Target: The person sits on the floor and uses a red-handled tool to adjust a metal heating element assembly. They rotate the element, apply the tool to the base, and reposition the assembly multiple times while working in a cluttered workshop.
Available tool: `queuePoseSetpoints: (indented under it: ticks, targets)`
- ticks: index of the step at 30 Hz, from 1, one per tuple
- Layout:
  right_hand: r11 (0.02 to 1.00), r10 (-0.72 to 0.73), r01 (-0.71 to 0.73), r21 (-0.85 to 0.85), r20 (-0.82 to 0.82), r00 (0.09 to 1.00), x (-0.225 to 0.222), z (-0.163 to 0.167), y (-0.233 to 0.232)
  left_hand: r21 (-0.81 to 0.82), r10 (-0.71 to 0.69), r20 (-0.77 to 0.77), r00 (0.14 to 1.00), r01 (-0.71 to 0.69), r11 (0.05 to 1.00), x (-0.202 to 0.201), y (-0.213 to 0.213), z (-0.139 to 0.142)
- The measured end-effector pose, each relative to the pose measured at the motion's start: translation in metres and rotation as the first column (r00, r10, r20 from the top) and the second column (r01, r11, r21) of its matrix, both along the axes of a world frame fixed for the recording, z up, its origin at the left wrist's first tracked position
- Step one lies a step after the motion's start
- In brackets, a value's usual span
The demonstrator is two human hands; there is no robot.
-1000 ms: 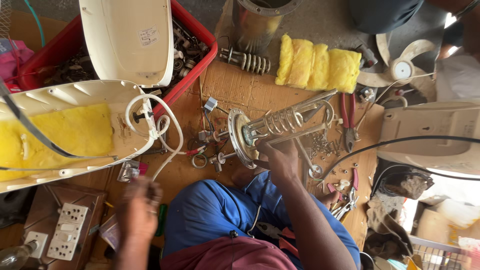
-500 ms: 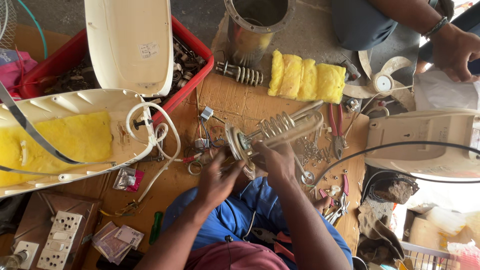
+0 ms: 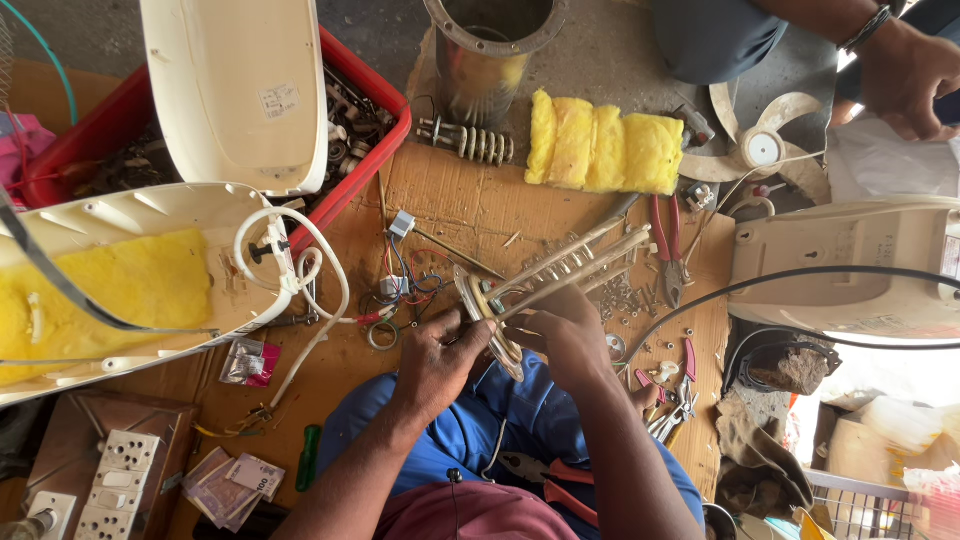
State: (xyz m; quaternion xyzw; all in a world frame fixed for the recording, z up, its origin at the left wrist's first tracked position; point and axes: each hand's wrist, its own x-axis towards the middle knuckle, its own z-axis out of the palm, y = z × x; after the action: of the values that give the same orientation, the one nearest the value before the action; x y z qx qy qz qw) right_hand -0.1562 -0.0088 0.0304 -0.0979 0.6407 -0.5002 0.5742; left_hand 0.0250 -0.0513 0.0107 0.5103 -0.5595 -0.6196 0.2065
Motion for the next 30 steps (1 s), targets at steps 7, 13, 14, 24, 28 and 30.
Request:
queuePoseSetpoints:
  ticks: [7,13,14,24,28,30]
  targets:
    - [0.994,-0.11,0.109,0.023,0.019,0.994,0.003,0.001,0.016,-0.028,0.027,-0.184,0.982,-0.033,0.999,0.005,0.012,0.002]
    - [0.986,-0.107,0.107,-0.125,0.009,0.994,-0.008,-0.006,0.026,-0.075,0.032,-0.229,0.973,-0.051,0.996,0.008,0.013,-0.005]
    - [0.988,-0.089,0.09,-0.123,0.011,0.996,-0.009,-0.009,0.026,-0.077,0.029,-0.227,0.973,-0.048,0.996,0.008,0.013,-0.006]
    - [0.977,0.109,-0.145,-0.159,-0.216,0.97,0.0,-0.012,0.04,-0.054,0.006,0.021,1.0,-0.005,0.999,-0.006,-0.009,0.005]
    - [0.849,0.306,-0.478,-0.226,-0.528,0.792,0.005,-0.01,0.048,-0.044,-0.064,0.088,0.994,0.068,0.997,-0.021,-0.03,0.008]
    - [0.917,0.289,-0.397,-0.025,-0.644,0.708,0.007,-0.016,0.039,0.004,-0.086,0.12,0.989,0.086,0.996,-0.025,-0.037,0.008]
